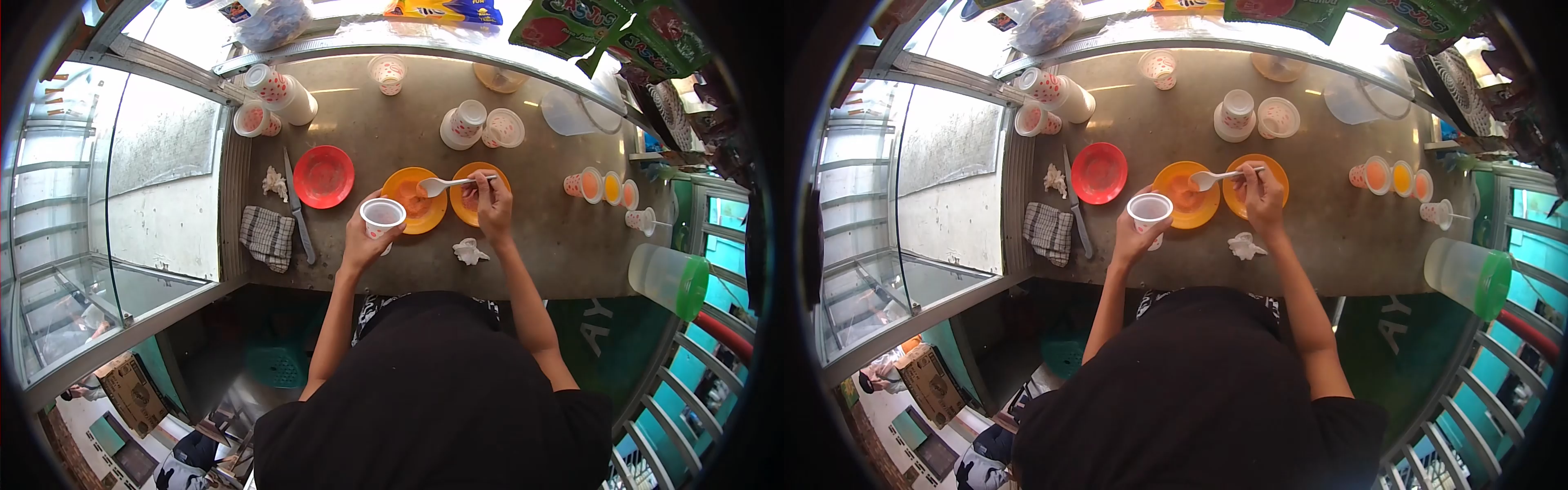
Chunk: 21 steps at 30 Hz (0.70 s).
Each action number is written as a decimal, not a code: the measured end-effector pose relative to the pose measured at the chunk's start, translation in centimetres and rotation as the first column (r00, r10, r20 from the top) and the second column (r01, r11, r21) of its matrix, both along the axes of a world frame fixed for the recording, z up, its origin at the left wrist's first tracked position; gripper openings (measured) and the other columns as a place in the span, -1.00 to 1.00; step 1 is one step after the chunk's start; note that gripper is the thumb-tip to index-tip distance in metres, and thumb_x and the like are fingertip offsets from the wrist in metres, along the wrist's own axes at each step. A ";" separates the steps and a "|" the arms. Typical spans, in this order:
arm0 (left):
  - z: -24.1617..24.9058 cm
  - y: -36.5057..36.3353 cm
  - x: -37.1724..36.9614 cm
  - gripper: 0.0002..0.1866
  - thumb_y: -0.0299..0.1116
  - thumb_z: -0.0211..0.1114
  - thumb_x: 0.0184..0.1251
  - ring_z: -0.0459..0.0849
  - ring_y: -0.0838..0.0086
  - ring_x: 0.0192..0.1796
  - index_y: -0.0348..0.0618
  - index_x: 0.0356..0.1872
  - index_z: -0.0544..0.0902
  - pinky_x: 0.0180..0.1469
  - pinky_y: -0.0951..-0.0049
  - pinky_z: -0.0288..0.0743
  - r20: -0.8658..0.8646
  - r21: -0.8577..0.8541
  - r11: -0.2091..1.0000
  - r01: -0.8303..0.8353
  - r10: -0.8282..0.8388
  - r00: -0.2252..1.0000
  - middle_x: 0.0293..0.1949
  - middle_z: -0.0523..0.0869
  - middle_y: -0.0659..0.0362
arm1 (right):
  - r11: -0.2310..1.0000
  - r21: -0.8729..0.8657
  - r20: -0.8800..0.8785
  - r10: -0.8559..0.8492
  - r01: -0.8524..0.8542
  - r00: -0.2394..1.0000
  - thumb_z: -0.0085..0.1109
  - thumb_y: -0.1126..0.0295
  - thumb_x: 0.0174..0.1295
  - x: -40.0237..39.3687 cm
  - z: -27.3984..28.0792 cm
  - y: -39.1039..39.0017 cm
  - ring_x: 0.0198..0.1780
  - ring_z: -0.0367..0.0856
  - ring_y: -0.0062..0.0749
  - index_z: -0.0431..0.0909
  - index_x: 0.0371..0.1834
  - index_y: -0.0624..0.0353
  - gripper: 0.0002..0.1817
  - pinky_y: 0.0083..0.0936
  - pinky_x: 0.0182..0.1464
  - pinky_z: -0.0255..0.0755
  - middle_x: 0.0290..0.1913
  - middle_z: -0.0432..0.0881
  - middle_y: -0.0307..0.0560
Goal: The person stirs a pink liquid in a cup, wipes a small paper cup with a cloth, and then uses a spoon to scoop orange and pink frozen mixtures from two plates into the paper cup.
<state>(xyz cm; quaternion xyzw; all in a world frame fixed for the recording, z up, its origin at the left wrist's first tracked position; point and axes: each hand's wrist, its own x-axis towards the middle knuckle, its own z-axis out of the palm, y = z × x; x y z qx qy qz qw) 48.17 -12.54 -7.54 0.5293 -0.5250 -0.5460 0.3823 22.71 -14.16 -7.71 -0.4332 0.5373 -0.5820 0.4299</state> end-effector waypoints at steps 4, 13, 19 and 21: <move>1.1 -0.6 -0.1 -0.20 -0.28 0.60 0.00 0.67 0.41 0.12 -0.37 0.29 0.46 0.20 0.39 0.51 0.140 -0.171 0.979 0.112 -0.089 0.986 0.11 0.68 0.04 | 0.987 -0.079 -0.148 0.127 -0.140 0.981 0.00 0.48 0.52 -1.1 1.6 -1.1 -0.36 0.55 -0.64 0.56 -0.16 0.33 -0.83 -0.68 -0.29 0.45 -0.36 0.64 -0.18; 1.8 -2.0 0.2 -0.19 -0.25 0.61 0.00 0.67 0.38 0.14 -0.40 0.29 0.46 0.21 0.37 0.51 0.167 -0.095 0.979 0.179 -0.161 0.973 0.11 0.68 0.00 | 0.903 -0.045 -0.316 0.392 -0.426 0.864 0.06 0.55 0.44 -0.3 3.9 -4.1 -0.36 0.60 -0.44 0.52 -0.16 0.35 -0.92 -0.52 -0.23 0.49 -0.42 0.60 -0.06; 1.1 -2.3 0.2 -0.22 -0.22 0.59 0.06 0.68 0.42 0.11 -0.40 0.28 0.46 0.20 0.38 0.51 0.118 0.014 0.982 0.186 -0.186 0.975 0.07 0.70 0.04 | 0.846 0.011 -0.384 0.496 -0.534 0.779 0.01 0.55 0.46 0.5 4.7 -5.3 -0.38 0.55 -0.54 0.48 -0.22 0.33 -0.91 -0.55 -0.27 0.46 -0.44 0.55 -0.14; 0.9 -2.5 0.1 -0.22 -0.21 0.59 0.07 0.68 0.43 0.11 -0.39 0.28 0.47 0.19 0.38 0.52 0.107 0.016 0.983 0.185 -0.185 0.977 0.06 0.71 0.05 | 0.835 0.012 -0.366 0.516 -0.550 0.775 0.01 0.55 0.46 0.7 5.1 -5.8 -0.40 0.54 -0.54 0.47 -0.23 0.32 -0.91 -0.54 -0.29 0.45 -0.46 0.54 -0.14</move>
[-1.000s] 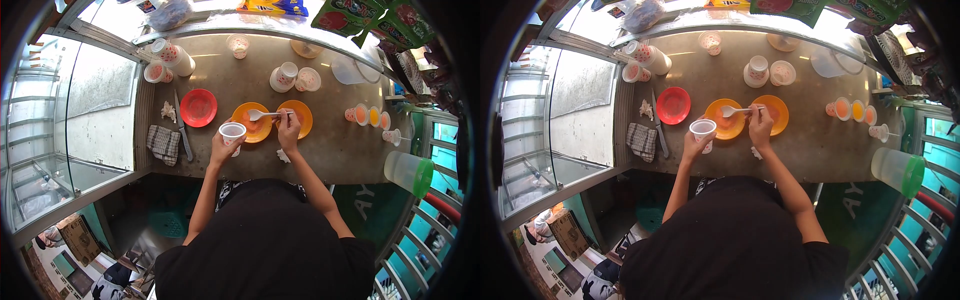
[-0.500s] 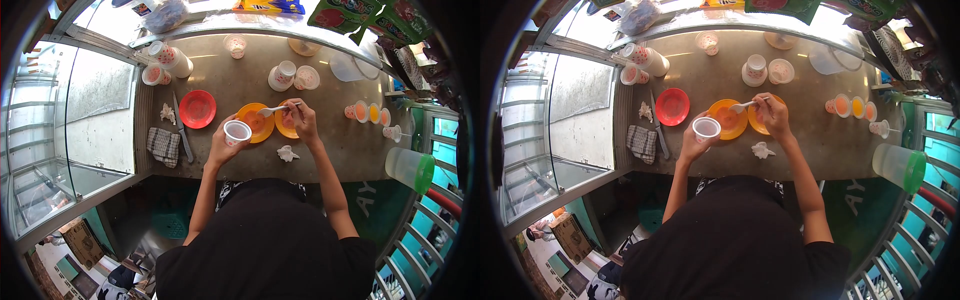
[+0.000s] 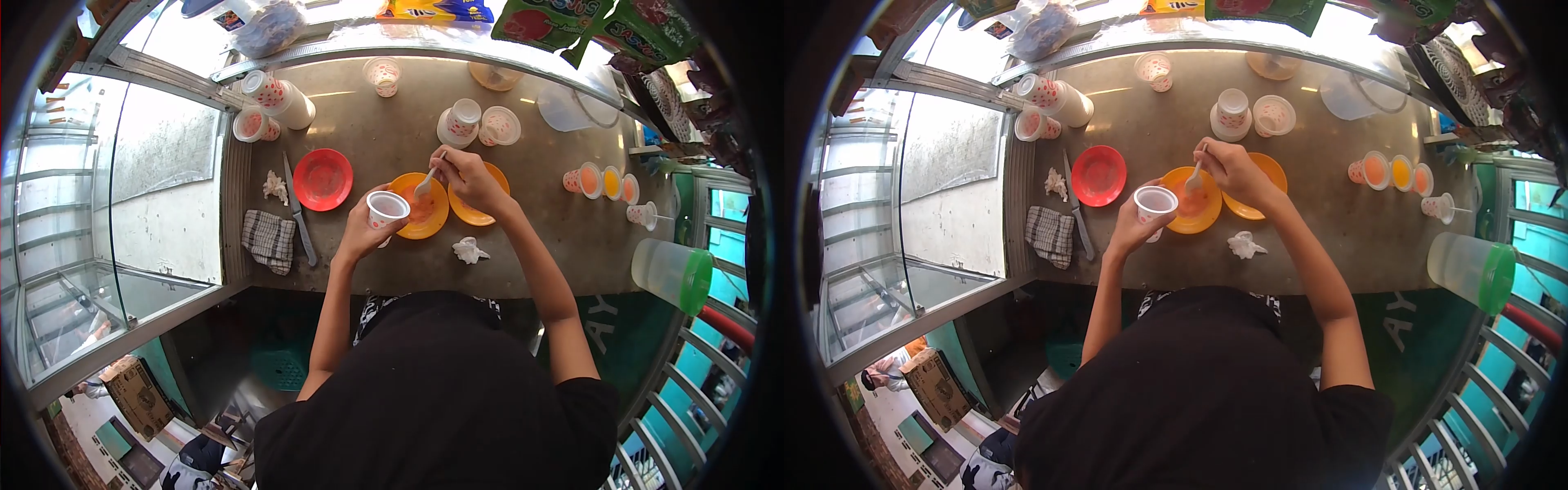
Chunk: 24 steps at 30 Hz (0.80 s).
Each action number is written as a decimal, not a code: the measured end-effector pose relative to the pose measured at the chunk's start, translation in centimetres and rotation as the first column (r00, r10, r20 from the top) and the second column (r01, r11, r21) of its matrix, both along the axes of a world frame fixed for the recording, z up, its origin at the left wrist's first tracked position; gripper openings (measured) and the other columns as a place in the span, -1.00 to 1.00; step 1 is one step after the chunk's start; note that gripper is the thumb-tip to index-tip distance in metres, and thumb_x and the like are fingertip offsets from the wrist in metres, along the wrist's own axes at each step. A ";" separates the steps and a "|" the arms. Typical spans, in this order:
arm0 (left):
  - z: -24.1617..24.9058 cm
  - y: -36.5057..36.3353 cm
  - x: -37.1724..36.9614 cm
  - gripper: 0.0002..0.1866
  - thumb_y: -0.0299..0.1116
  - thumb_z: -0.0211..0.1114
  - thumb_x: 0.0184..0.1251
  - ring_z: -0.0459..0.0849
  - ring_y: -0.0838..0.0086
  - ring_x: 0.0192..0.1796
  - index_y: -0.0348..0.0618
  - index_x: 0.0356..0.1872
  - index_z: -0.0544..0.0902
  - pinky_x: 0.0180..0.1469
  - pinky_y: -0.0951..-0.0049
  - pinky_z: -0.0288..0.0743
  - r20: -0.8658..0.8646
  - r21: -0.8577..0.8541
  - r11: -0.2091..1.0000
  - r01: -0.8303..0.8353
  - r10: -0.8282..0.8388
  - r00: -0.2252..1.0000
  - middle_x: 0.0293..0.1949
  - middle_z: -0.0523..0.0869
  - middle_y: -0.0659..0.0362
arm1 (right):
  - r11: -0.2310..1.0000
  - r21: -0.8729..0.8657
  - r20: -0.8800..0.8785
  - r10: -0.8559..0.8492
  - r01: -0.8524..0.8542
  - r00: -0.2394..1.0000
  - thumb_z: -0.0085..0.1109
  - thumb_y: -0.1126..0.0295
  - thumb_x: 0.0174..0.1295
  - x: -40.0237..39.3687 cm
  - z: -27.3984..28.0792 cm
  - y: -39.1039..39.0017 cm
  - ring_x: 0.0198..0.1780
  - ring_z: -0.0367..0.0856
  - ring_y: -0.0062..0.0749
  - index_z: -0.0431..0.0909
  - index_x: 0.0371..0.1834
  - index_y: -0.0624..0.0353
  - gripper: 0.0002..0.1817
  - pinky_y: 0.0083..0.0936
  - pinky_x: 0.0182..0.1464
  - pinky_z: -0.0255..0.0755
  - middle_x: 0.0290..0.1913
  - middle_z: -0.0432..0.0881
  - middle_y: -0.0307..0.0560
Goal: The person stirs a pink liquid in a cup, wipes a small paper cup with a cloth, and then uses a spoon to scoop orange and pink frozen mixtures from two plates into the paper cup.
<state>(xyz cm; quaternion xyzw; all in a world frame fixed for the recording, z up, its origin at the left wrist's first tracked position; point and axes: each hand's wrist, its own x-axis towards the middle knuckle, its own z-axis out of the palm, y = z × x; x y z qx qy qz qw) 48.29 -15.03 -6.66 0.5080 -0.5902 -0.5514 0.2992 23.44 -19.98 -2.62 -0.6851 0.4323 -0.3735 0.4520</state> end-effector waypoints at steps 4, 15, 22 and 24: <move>-1.0 -0.2 0.1 -0.23 -0.19 0.58 0.09 0.69 0.43 0.09 -0.38 0.28 0.48 0.18 0.38 0.52 -0.005 0.008 1.000 0.005 -0.005 1.000 0.04 0.72 0.05 | 0.995 0.099 -0.024 0.000 0.003 1.000 0.03 0.53 0.45 0.0 0.5 -0.6 -0.38 0.55 -0.38 0.45 -0.22 0.35 -0.90 -0.45 -0.24 0.48 -0.42 0.57 -0.02; -1.0 -0.6 -0.4 -0.24 -0.20 0.60 0.06 0.69 0.42 0.09 -0.38 0.25 0.50 0.18 0.37 0.53 0.037 -0.022 0.999 0.041 -0.040 0.999 0.05 0.72 0.03 | 0.993 0.119 -0.062 0.014 -0.007 0.998 0.03 0.50 0.45 1.0 -0.4 -0.5 -0.27 0.67 -0.10 0.45 -0.21 0.41 -0.86 -0.32 -0.15 0.51 -0.32 0.66 0.17; -1.2 -0.5 -0.4 -0.25 -0.20 0.60 0.07 0.68 0.44 0.09 -0.36 0.25 0.49 0.18 0.37 0.53 0.023 -0.030 0.999 0.037 -0.036 0.999 0.04 0.72 0.06 | 0.992 0.126 -0.045 -0.009 0.014 0.999 0.03 0.52 0.46 1.2 -0.4 -0.7 -0.37 0.57 -0.46 0.45 -0.24 0.37 -0.88 -0.48 -0.24 0.50 -0.44 0.56 -0.05; -1.0 -0.5 -0.5 -0.25 -0.20 0.59 0.07 0.68 0.44 0.09 -0.36 0.25 0.50 0.18 0.38 0.53 0.014 -0.014 0.999 0.047 -0.047 0.999 0.04 0.72 0.06 | 1.000 0.005 -0.069 0.019 -0.019 0.997 0.03 0.54 0.46 1.8 -0.7 -0.3 -0.37 0.57 -0.39 0.45 -0.23 0.37 -0.89 -0.45 -0.21 0.51 -0.44 0.57 -0.02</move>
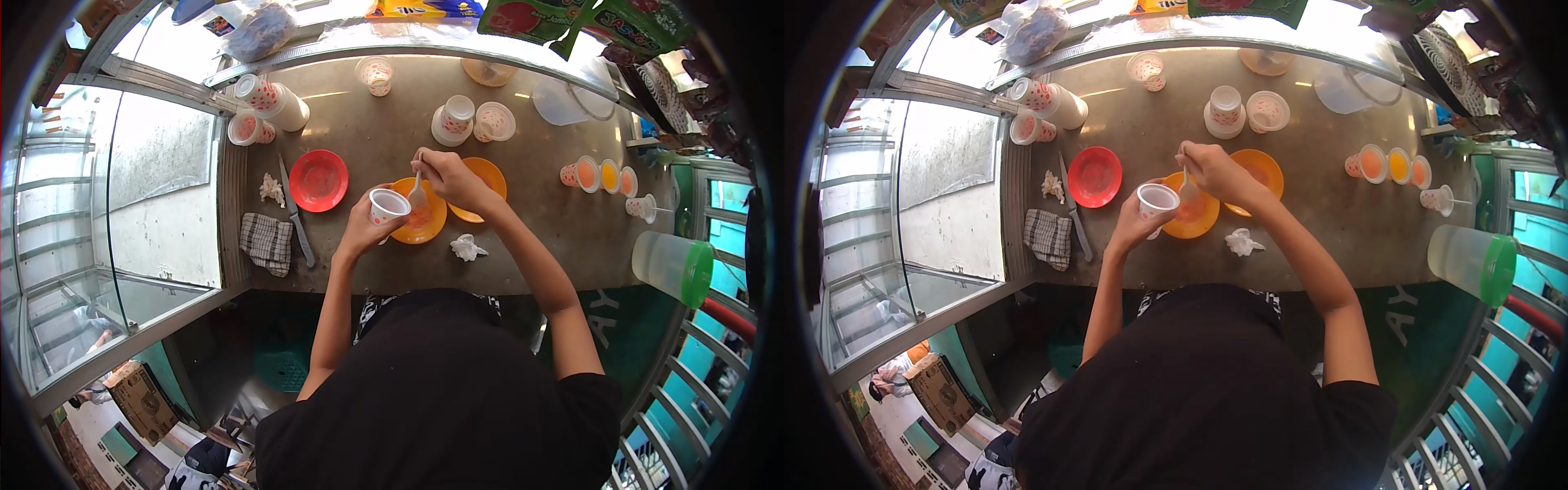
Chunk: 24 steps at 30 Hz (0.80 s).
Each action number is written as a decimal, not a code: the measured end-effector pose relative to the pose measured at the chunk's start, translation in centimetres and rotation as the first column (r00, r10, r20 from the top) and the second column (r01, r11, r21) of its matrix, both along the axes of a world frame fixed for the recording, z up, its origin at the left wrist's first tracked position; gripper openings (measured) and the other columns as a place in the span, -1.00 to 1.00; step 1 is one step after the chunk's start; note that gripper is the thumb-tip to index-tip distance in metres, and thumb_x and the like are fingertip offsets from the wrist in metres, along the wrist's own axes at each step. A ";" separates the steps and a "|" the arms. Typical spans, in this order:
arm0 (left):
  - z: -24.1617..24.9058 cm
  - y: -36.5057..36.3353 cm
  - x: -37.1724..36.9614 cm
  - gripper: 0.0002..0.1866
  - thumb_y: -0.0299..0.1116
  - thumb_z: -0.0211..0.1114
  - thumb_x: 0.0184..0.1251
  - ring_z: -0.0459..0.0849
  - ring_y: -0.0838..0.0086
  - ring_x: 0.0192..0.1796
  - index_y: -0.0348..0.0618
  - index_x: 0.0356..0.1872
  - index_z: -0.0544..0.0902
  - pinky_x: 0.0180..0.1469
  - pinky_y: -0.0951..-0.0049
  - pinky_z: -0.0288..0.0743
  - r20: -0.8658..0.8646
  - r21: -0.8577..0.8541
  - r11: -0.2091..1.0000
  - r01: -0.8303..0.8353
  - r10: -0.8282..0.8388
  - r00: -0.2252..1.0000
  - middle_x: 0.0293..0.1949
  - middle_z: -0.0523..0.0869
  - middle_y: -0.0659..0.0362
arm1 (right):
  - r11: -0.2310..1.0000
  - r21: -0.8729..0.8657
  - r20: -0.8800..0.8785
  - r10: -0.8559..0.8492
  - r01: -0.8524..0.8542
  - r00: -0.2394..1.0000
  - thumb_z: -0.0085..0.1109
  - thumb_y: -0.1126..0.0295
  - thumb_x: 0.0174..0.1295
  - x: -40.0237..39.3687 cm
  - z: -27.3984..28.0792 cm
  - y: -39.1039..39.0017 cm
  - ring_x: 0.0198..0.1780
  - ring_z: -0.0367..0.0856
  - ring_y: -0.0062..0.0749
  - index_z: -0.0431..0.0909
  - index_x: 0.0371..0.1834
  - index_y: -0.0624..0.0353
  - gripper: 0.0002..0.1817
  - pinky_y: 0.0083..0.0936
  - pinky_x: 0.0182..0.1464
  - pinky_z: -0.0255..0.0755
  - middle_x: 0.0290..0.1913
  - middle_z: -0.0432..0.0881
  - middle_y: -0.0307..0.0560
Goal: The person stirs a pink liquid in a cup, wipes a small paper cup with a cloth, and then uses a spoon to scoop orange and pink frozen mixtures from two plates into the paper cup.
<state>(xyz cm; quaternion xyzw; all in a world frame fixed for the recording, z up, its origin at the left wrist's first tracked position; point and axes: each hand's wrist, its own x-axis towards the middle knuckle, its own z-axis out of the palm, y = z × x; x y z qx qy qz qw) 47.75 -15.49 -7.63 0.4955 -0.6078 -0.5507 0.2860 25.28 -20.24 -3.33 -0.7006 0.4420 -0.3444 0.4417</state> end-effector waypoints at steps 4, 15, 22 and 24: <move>-0.3 -0.1 0.1 -0.27 -0.21 0.58 0.08 0.68 0.45 0.08 -0.34 0.24 0.50 0.17 0.40 0.52 0.020 -0.024 1.000 0.012 -0.011 1.000 0.04 0.71 0.08 | 0.995 0.103 0.023 -0.005 0.002 1.000 0.05 0.54 0.44 -0.6 0.2 -0.4 -0.37 0.59 -0.30 0.45 -0.20 0.38 -0.91 -0.42 -0.19 0.52 -0.41 0.59 0.04; -0.3 0.1 -0.2 -0.28 -0.21 0.58 0.07 0.67 0.46 0.07 -0.34 0.23 0.51 0.15 0.41 0.52 0.025 -0.031 0.999 0.022 -0.022 0.999 0.04 0.71 0.09 | 0.997 0.082 -0.004 0.000 0.000 1.000 0.09 0.48 0.42 -0.4 1.1 0.7 -0.32 0.59 0.12 0.43 -0.23 0.38 -0.85 -0.25 -0.23 0.46 -0.36 0.61 0.26; -0.7 0.0 -0.3 -0.29 -0.21 0.57 0.08 0.68 0.45 0.07 -0.33 0.23 0.51 0.16 0.39 0.53 0.015 -0.051 0.998 0.033 -0.032 0.999 0.05 0.70 0.08 | 0.998 0.055 -0.022 0.017 -0.016 1.000 0.08 0.47 0.43 -0.3 0.2 0.9 -0.37 0.60 -0.08 0.43 -0.22 0.38 -0.85 -0.31 -0.25 0.46 -0.37 0.61 0.20; -1.0 -0.2 -0.4 -0.29 -0.22 0.57 0.07 0.68 0.44 0.07 -0.33 0.23 0.51 0.16 0.39 0.53 0.018 -0.049 0.998 0.028 -0.027 0.999 0.05 0.70 0.08 | 0.998 0.066 0.012 -0.001 0.000 1.000 0.08 0.47 0.43 -0.7 0.5 0.5 -0.36 0.60 -0.07 0.43 -0.22 0.38 -0.85 -0.31 -0.24 0.46 -0.36 0.62 0.20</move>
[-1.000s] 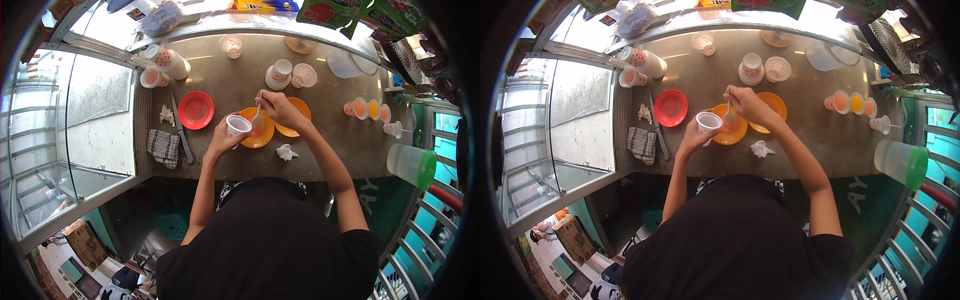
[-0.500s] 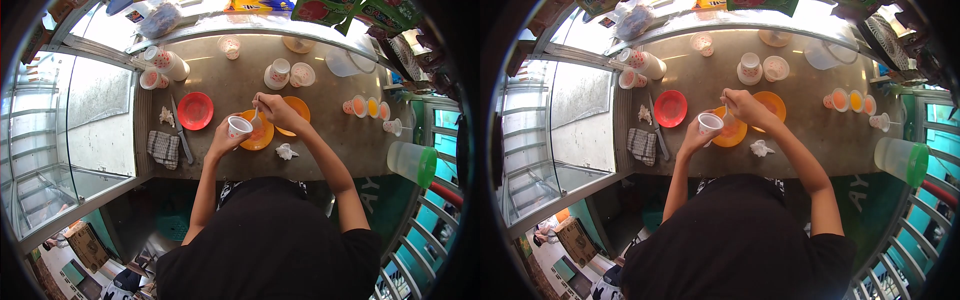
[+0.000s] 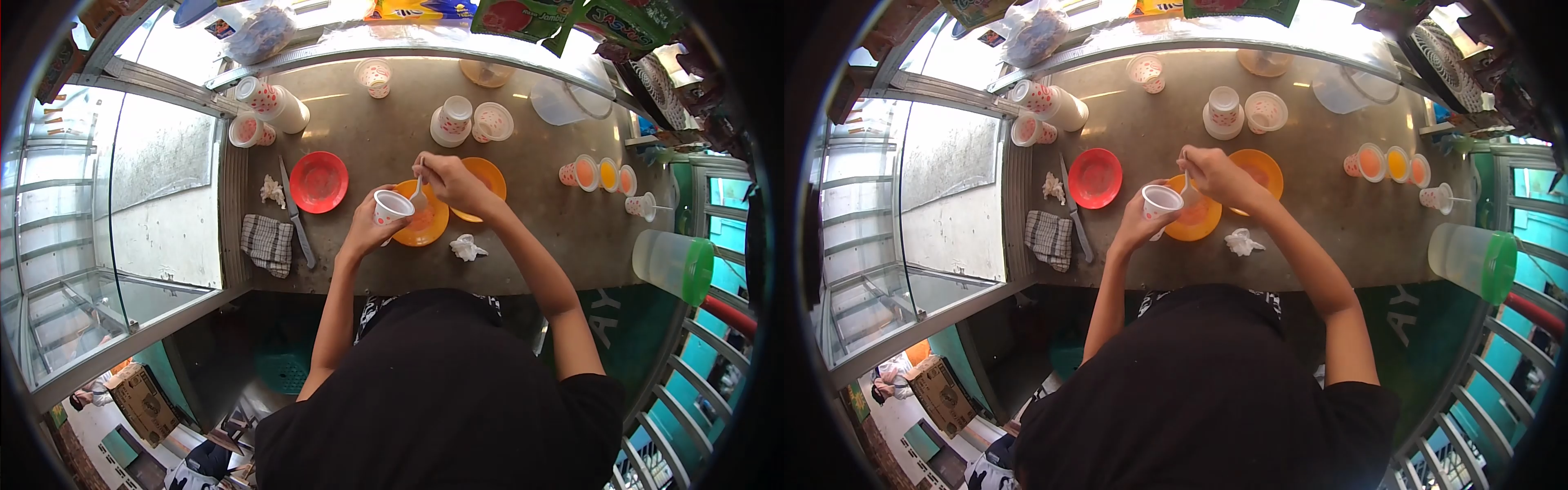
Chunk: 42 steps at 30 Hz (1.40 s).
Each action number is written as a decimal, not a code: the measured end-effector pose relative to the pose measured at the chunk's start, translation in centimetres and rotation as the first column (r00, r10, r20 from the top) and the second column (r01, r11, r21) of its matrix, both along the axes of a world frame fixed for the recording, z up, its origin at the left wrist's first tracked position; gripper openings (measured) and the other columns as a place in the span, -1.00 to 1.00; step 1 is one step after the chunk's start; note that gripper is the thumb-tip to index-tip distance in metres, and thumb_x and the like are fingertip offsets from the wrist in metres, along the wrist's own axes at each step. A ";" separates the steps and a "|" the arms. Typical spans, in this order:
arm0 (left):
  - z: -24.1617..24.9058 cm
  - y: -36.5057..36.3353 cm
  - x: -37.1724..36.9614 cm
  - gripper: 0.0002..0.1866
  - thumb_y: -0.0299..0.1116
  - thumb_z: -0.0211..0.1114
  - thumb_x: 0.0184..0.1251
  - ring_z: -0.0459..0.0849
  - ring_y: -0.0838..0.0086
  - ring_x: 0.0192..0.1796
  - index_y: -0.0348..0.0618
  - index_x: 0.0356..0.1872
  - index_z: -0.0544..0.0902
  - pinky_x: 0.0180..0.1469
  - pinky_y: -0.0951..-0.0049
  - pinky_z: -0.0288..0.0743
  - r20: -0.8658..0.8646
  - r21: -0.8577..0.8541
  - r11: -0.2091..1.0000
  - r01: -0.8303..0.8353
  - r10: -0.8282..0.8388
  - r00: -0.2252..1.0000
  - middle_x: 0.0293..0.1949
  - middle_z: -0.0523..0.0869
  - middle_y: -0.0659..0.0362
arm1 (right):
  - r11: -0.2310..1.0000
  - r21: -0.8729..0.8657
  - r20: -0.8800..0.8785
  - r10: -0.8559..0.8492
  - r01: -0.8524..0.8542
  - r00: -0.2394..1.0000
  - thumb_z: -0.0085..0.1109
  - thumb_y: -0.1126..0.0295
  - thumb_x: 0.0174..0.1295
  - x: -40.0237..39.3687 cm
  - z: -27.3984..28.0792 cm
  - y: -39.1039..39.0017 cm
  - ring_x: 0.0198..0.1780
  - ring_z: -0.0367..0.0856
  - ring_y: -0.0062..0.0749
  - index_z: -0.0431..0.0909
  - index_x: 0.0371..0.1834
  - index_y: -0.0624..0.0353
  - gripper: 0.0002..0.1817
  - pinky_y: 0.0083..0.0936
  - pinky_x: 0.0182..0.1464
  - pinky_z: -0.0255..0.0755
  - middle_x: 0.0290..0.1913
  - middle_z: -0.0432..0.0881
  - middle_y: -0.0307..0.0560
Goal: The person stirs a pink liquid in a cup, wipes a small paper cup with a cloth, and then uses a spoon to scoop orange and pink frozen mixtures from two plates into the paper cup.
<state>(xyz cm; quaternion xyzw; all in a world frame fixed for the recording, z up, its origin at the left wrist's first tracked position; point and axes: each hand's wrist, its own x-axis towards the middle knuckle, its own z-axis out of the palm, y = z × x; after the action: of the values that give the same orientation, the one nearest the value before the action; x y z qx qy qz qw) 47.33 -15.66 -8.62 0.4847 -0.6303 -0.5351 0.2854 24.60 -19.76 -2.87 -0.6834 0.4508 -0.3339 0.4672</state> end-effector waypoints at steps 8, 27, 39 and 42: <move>-0.2 0.3 -0.2 -0.27 -0.21 0.58 0.04 0.68 0.42 0.09 -0.35 0.22 0.51 0.15 0.38 0.53 0.055 -0.031 0.999 0.030 -0.028 0.998 0.07 0.69 0.05 | 0.999 0.020 0.064 -0.035 0.034 0.997 0.03 0.53 0.46 -0.4 -0.6 0.4 -0.36 0.53 -0.49 0.43 -0.23 0.35 -0.90 -0.51 -0.22 0.47 -0.44 0.52 -0.05; -0.3 0.3 -0.4 -0.26 -0.21 0.56 0.04 0.67 0.35 0.14 -0.35 0.24 0.48 0.19 0.35 0.52 0.085 -0.076 0.997 0.019 -0.013 0.996 0.13 0.65 0.01 | 1.000 0.024 0.005 -0.021 0.021 1.000 0.07 0.48 0.43 0.2 -0.5 1.8 -0.45 0.49 -0.09 0.42 -0.23 0.37 -0.86 -0.31 -0.28 0.44 -0.44 0.55 0.22; 0.0 0.1 -0.5 -0.27 -0.23 0.57 0.04 0.67 0.36 0.11 -0.35 0.23 0.49 0.19 0.35 0.52 0.056 -0.054 0.998 0.018 -0.015 0.998 0.11 0.67 0.03 | 0.997 0.036 0.011 -0.069 0.068 0.998 0.07 0.49 0.44 -2.0 -0.2 0.0 -0.42 0.47 -0.34 0.42 -0.25 0.37 -0.86 -0.40 -0.27 0.45 -0.46 0.53 0.09; -0.7 -0.1 -0.5 -0.28 -0.23 0.57 0.05 0.67 0.37 0.11 -0.35 0.23 0.49 0.19 0.36 0.52 0.061 -0.080 0.996 0.027 -0.023 0.998 0.10 0.67 0.04 | 1.000 -0.005 0.006 -0.014 0.014 1.000 0.07 0.48 0.44 -1.1 -0.8 0.8 -0.44 0.46 -0.33 0.42 -0.24 0.37 -0.85 -0.39 -0.28 0.45 -0.47 0.52 0.08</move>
<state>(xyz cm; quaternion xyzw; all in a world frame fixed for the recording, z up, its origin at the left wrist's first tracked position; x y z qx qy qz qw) 46.86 -15.73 -9.29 0.4807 -0.6656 -0.4980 0.2790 23.52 -18.95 -3.66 -0.6804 0.4534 -0.3404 0.4643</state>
